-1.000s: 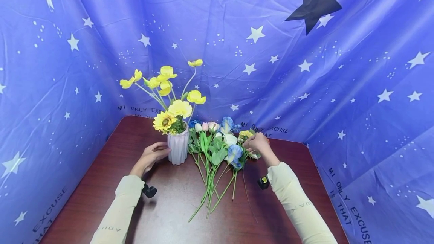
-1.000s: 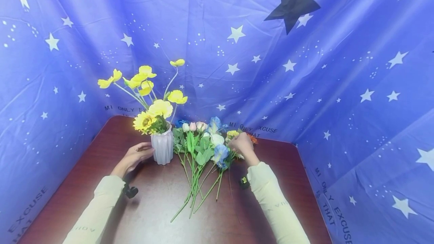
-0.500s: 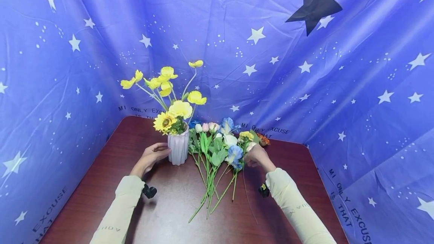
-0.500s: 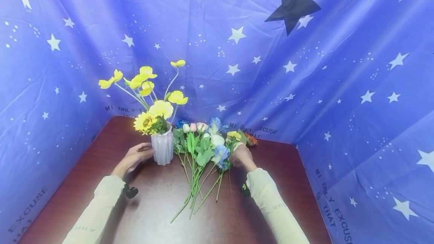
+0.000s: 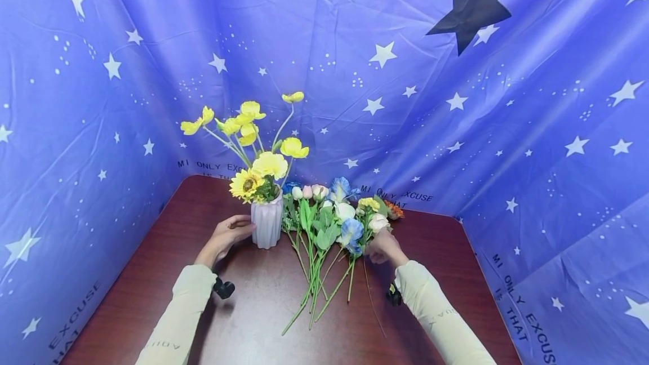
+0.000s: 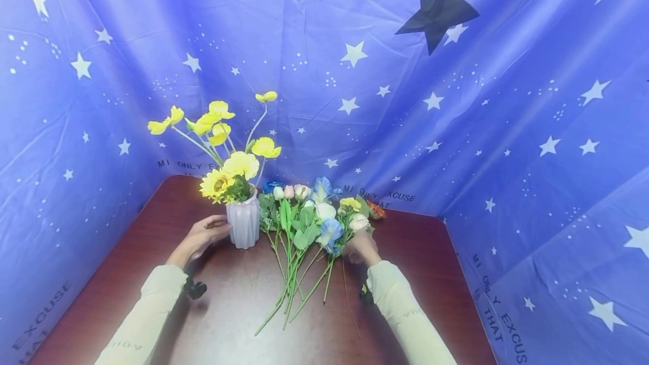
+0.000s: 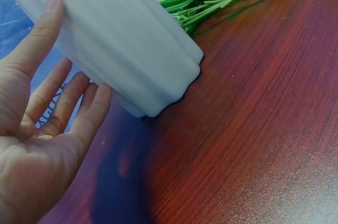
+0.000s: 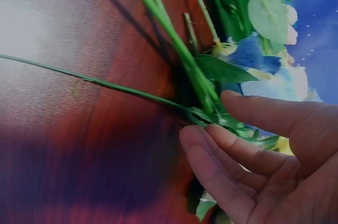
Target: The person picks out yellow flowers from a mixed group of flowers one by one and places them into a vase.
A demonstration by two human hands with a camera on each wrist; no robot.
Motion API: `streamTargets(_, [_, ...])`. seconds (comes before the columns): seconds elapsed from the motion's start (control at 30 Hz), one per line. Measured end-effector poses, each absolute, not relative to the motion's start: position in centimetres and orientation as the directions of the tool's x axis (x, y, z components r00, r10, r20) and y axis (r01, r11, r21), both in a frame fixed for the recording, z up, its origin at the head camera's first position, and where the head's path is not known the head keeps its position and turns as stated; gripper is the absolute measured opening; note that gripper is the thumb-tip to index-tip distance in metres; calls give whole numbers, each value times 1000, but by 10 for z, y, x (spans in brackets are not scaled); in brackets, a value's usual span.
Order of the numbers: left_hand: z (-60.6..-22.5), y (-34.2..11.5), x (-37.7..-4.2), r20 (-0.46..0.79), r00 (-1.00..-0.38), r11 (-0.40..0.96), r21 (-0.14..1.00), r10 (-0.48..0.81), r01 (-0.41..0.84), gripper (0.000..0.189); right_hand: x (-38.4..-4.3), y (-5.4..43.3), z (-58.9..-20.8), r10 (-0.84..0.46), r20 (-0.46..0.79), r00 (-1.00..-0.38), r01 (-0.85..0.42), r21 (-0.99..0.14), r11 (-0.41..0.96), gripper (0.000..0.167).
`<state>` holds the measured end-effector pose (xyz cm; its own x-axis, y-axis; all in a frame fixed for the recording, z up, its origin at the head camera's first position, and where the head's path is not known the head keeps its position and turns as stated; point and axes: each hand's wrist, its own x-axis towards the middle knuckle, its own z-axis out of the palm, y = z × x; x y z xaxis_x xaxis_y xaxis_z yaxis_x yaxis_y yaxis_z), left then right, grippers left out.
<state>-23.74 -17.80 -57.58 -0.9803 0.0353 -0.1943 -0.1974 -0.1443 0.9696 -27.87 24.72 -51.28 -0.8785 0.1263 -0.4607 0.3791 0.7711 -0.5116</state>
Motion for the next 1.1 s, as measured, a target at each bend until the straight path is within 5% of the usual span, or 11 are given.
streamTargets(1.1, [-579, -177, -238, -195, -980, -161, 967, 28, -197, 51, -270, 243, -547, 182, -447, -876, 402, -465, 789, 33])
